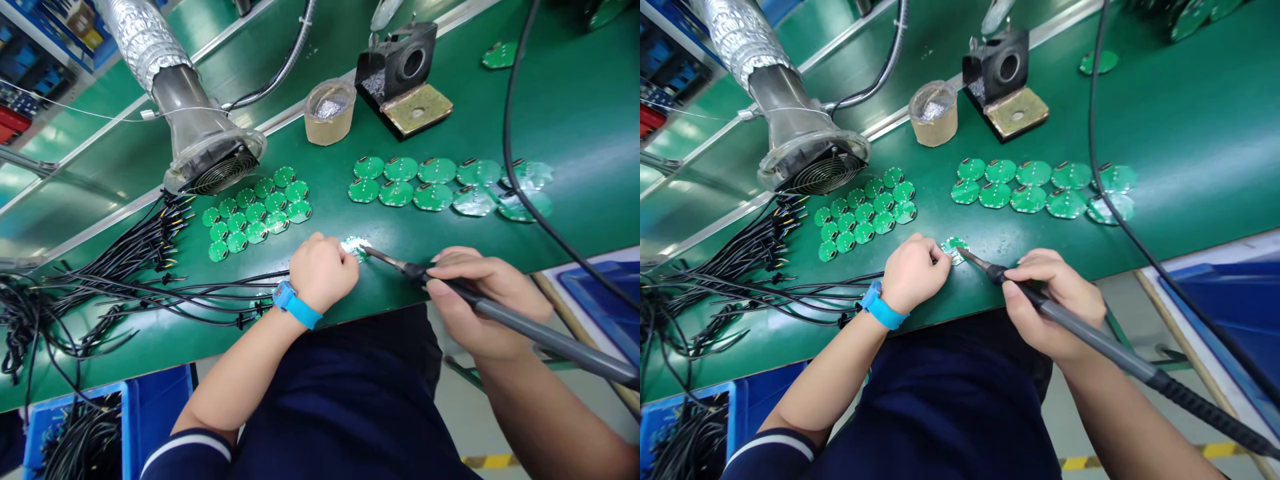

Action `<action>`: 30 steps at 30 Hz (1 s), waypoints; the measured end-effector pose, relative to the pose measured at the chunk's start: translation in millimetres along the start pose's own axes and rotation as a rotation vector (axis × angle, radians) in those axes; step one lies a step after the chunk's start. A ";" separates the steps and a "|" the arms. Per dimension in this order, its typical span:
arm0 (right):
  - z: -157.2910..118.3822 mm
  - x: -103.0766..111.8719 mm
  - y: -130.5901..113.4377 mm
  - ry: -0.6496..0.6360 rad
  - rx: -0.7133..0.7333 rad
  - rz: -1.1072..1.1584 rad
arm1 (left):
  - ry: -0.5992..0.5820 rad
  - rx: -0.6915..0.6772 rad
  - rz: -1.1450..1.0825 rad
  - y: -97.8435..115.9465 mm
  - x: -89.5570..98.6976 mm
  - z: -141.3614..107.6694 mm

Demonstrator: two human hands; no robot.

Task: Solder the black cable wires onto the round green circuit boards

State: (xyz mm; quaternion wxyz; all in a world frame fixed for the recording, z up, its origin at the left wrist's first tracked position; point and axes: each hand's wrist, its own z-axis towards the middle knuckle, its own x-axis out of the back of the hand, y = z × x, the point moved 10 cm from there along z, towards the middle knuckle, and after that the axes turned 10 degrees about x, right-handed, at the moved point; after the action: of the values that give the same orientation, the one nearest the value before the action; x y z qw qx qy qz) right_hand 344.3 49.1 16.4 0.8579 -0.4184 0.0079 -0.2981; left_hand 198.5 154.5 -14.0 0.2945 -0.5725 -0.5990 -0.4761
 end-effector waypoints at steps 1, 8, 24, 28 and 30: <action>-0.7 6.5 3.3 0.044 -0.015 0.003 | 0.000 -0.001 -0.003 -0.2 -0.2 0.3; 37.2 87.2 43.4 0.362 -0.201 -0.217 | 0.051 -0.032 -0.010 -1.6 1.7 1.5; 194.2 -36.3 44.5 -0.148 -0.467 0.053 | 0.077 -0.110 0.029 3.0 12.0 1.8; 151.5 -31.9 -11.2 -0.368 -0.413 0.213 | 0.052 -0.163 0.025 6.3 9.4 7.7; 120.0 9.4 -41.5 -0.435 -0.315 0.260 | 0.052 -0.172 0.018 6.2 9.3 5.1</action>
State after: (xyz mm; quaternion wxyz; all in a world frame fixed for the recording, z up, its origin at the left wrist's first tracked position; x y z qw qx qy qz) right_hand 362.7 110.2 126.5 0.7948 -0.5961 -0.0763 -0.0842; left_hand 203.9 162.2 -6.1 0.2638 -0.5886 -0.5429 -0.5378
